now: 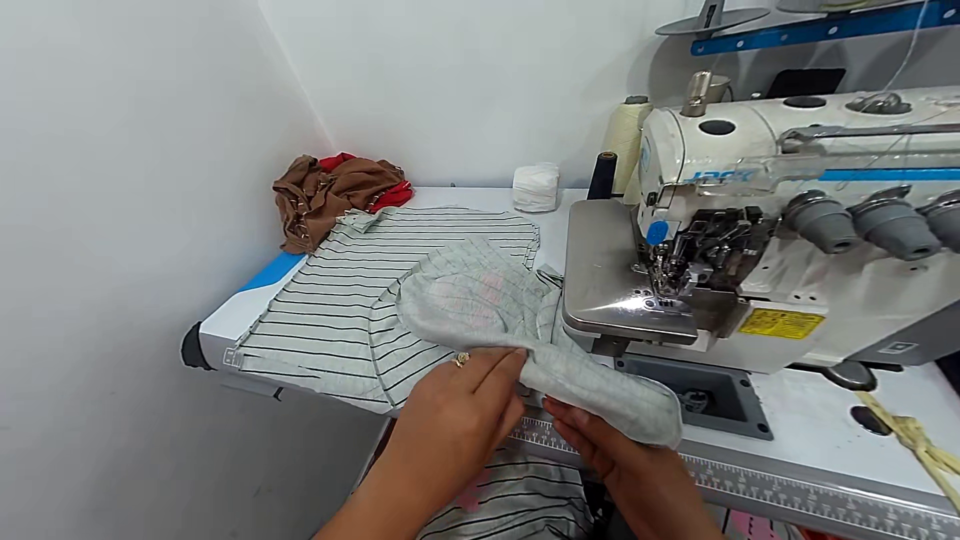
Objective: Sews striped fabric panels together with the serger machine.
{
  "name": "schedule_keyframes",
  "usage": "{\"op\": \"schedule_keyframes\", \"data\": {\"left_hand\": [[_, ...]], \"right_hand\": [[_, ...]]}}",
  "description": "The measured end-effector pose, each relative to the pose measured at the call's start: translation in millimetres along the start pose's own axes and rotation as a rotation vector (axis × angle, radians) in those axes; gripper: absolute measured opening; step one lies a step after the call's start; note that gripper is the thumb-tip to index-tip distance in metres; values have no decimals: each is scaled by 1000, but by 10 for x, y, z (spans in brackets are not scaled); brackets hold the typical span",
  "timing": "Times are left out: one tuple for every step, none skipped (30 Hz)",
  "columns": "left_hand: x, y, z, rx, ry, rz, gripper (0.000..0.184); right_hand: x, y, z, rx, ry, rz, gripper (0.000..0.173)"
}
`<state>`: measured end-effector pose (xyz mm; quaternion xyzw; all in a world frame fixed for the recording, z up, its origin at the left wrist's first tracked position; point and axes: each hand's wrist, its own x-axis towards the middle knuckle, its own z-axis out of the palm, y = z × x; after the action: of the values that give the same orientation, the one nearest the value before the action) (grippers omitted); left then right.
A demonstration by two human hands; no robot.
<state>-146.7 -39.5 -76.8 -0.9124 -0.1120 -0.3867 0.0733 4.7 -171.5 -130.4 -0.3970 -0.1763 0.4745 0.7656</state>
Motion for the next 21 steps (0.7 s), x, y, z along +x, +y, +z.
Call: {"op": "schedule_keyframes", "data": {"left_hand": [[33,53,-95,-6,15,23,26],[58,112,-185,-46,15,34,26],[79,166,-261,-117,0,36,26],[96,209,-316,-201,-25,31,26],[106,233,-342,-280,-43,21,26],[108,242,-341,-335,-43,1,25],[103,237,-330,-365,-28,-27,25],[97,222,-319,-384,-11,-58,24],[91,204,-317,-398,4,-88,23],[81,188,-322,-405,14,-118,21],[65,171,-324,-404,21,-140,20],[45,153,-327,-398,30,-162,20],[20,134,-328,-397,39,-188,20],[-3,113,-328,-407,43,-220,20],[-26,91,-324,-431,34,-251,21],[-54,69,-315,-463,12,-268,24],[-88,44,-308,-496,-36,-256,30],[-125,17,-309,-517,-106,-211,41],[-161,-15,-317,-500,-175,-143,51],[-202,-56,-333,-423,-222,-78,50],[-249,-116,-378,-280,-247,-48,39]], "right_hand": [[-9,11,3,-21,-40,-50,36],[-33,11,16,-57,-92,-110,36],[-68,-4,49,-110,-144,-177,31],[-107,-25,99,-175,-184,-240,29],[-137,-35,143,-251,-213,-306,29],[-154,-23,180,-322,-209,-370,31],[-163,-2,213,-374,-183,-425,32],[-164,16,243,-406,-153,-460,30],[-163,27,272,-396,-127,-470,24],[-166,38,291,-360,-102,-451,19],[-165,53,295,-301,-81,-412,16],[-167,62,295,-226,-62,-355,14],[-167,61,299,-153,-46,-295,13],[-158,49,307,-99,-41,-237,13],[-143,39,315,-67,-41,-185,16],[-134,28,324,-39,-45,-141,22],[-134,15,343,-8,-41,-109,28],[-138,3,364,20,-26,-90,33],[-145,-7,388,25,4,-88,35],[-152,-12,410,6,44,-101,35],[-164,-23,416,-39,57,-126,33]]}}
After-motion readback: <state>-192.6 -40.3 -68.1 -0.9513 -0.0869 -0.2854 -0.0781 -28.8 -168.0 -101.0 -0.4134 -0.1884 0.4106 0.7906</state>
